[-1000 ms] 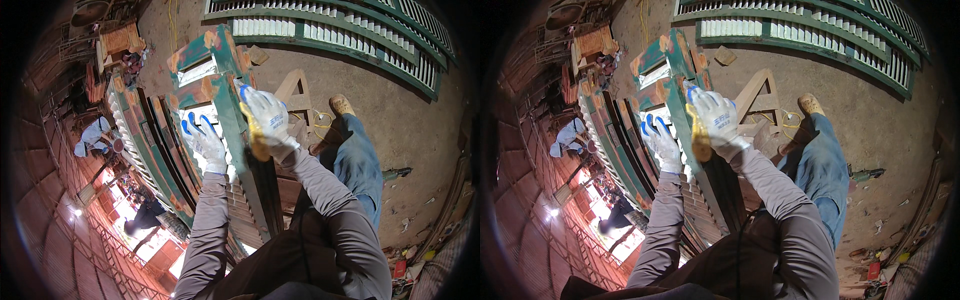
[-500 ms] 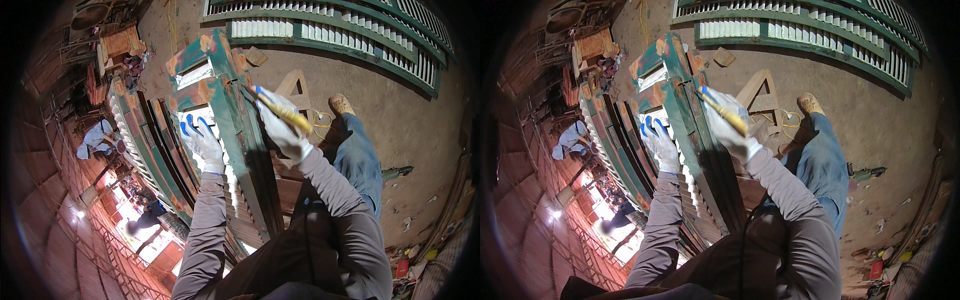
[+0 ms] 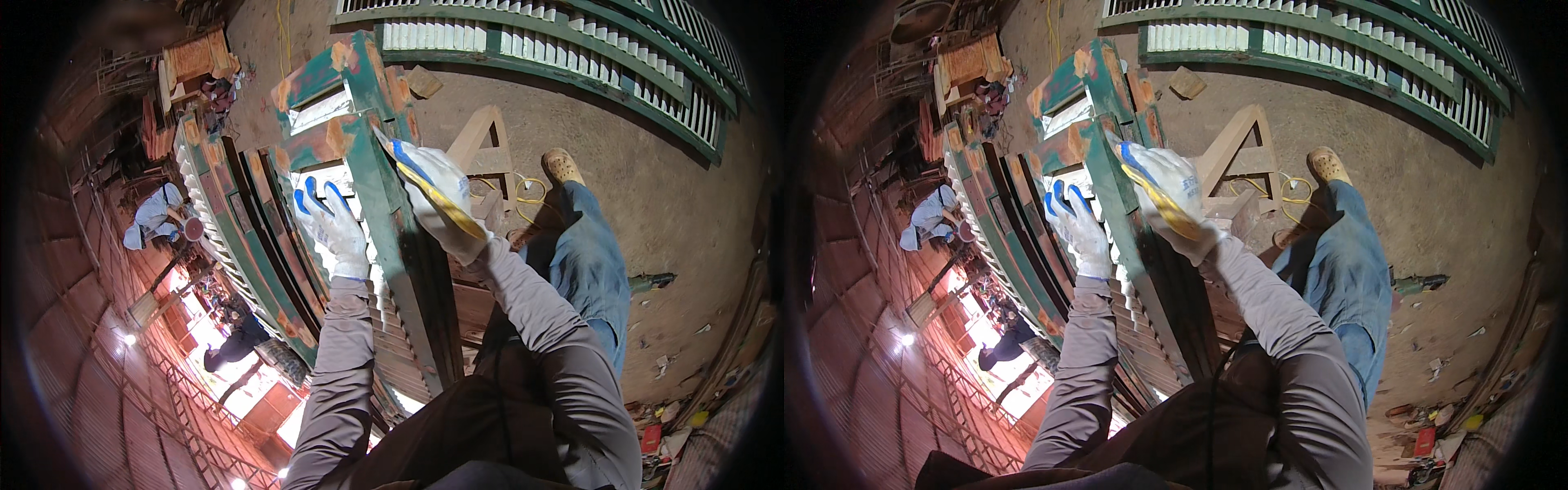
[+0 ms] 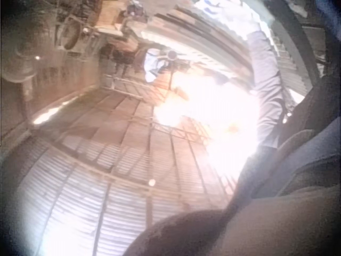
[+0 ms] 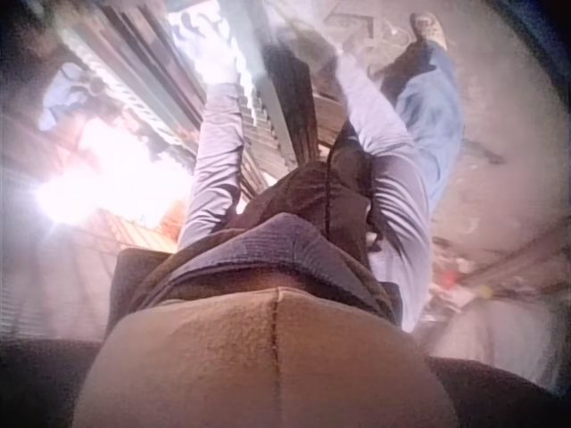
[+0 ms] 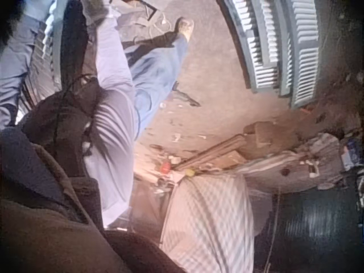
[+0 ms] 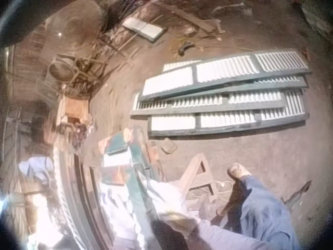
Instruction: The person scrapes old paint off green wooden window shutters using a yellow scraper and a metal bowl. They repeatedly dip the scraper into the bowl and scrape the shutter surfaces, then flip the shutters over to work on the other side.
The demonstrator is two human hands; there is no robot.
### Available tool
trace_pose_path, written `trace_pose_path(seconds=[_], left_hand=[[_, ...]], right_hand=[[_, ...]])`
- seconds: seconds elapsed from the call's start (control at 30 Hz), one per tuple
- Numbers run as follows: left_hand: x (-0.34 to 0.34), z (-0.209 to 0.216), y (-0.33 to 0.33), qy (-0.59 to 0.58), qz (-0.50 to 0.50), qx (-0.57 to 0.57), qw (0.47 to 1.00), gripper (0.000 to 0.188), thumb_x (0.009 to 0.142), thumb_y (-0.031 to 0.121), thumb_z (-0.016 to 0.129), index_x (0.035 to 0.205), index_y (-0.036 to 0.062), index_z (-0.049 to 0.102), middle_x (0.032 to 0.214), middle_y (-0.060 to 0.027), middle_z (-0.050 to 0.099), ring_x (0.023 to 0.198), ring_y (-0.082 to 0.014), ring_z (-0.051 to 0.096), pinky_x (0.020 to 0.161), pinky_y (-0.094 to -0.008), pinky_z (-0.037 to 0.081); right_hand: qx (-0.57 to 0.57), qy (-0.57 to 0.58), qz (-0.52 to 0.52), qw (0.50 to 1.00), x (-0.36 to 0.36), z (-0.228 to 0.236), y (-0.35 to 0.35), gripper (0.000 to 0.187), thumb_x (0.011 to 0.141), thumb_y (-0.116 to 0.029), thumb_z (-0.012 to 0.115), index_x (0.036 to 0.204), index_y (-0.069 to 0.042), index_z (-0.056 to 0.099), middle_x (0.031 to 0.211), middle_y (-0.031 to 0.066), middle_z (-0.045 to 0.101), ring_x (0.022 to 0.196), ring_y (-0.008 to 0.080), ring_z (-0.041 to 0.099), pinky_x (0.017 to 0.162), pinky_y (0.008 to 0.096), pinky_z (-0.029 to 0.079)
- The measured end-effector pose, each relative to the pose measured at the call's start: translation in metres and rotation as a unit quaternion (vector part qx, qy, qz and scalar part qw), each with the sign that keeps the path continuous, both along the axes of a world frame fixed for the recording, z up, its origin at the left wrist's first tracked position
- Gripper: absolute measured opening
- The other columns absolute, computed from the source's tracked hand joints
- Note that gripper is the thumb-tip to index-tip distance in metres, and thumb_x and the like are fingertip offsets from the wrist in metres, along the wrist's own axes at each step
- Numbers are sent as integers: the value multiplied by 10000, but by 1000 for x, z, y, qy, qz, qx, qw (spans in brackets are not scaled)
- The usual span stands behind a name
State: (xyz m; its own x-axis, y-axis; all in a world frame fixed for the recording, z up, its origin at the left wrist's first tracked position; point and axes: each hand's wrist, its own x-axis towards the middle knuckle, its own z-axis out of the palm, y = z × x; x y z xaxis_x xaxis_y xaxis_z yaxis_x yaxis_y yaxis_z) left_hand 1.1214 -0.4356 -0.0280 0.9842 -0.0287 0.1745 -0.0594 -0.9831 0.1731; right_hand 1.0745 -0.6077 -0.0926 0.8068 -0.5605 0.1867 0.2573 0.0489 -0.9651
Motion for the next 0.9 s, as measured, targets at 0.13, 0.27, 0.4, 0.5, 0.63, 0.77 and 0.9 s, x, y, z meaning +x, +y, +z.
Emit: trace_pose_path(seconds=[0.13, 0.27, 0.4, 0.5, 0.63, 0.77, 0.9], left_hand=[[0, -1, 6, -2, -14, 24, 1000, 458, 1055, 254, 530, 1416, -11, 435, 1420, -189, 439, 1316, -327, 422, 1114, -437, 348], [-1, 2, 2, 6, -2, -1, 1000, 460, 1055, 257, 530, 1417, -11, 437, 1424, -189, 436, 1326, -335, 414, 1113, -443, 343], [1, -5, 6, -13, -9, 17, 1000, 424, 1067, 290, 500, 1391, 17, 487, 1413, -208, 424, 1308, -355, 424, 1106, -454, 335], [0, -4, 8, 1, 1, 9, 1000, 472, 1059, 288, 523, 1421, -3, 445, 1427, -204, 427, 1334, -350, 393, 1123, -458, 311], [-1, -2, 8, 6, 7, 1, 1000, 454, 1062, 303, 511, 1408, 11, 479, 1428, -216, 418, 1329, -362, 393, 1114, -465, 313], [1, -2, 6, 13, 7, 3, 1000, 447, 1065, 308, 501, 1402, 15, 489, 1427, -221, 415, 1330, -363, 393, 1112, -464, 318], [2, -1, 2, 13, 2, 5, 1000, 437, 1065, 301, 498, 1397, 16, 490, 1422, -212, 416, 1335, -356, 395, 1104, -458, 331]], right_hand=[[27, 16, -5, 999, -3, -4, -14, 347, 853, 65, 612, 1193, 24, 667, 1123, 179, 714, 1020, 330, 684, 902, 377, 540], [59, 2, -26, 998, 11, -7, -2, 364, 853, -54, 625, 1214, -28, 675, 1166, 166, 702, 1065, 341, 660, 935, 420, 513], [39, -4, 27, 999, -7, -10, -11, 340, 864, -86, 669, 1198, -26, 683, 1155, 155, 709, 1063, 331, 664, 928, 412, 521], [64, 47, 58, 995, -22, -1, -23, 314, 873, -40, 658, 1184, -6, 682, 1141, 154, 713, 1048, 319, 674, 915, 385, 531], [-12, 28, -13, 999, -19, -11, -11, 300, 881, 7, 651, 1180, 9, 675, 1138, 151, 712, 1034, 308, 688, 906, 375, 542], [-77, -3, -35, 996, -14, -18, 6, 360, 820, -110, 719, 1173, -45, 686, 1138, 111, 717, 1047, 307, 680, 869, 406, 546], [-151, 6, -42, 988, -27, -28, 18, 403, 744, -201, 805, 1132, -141, 714, 1107, 37, 735, 987, 248, 708, 798, 373, 577]])
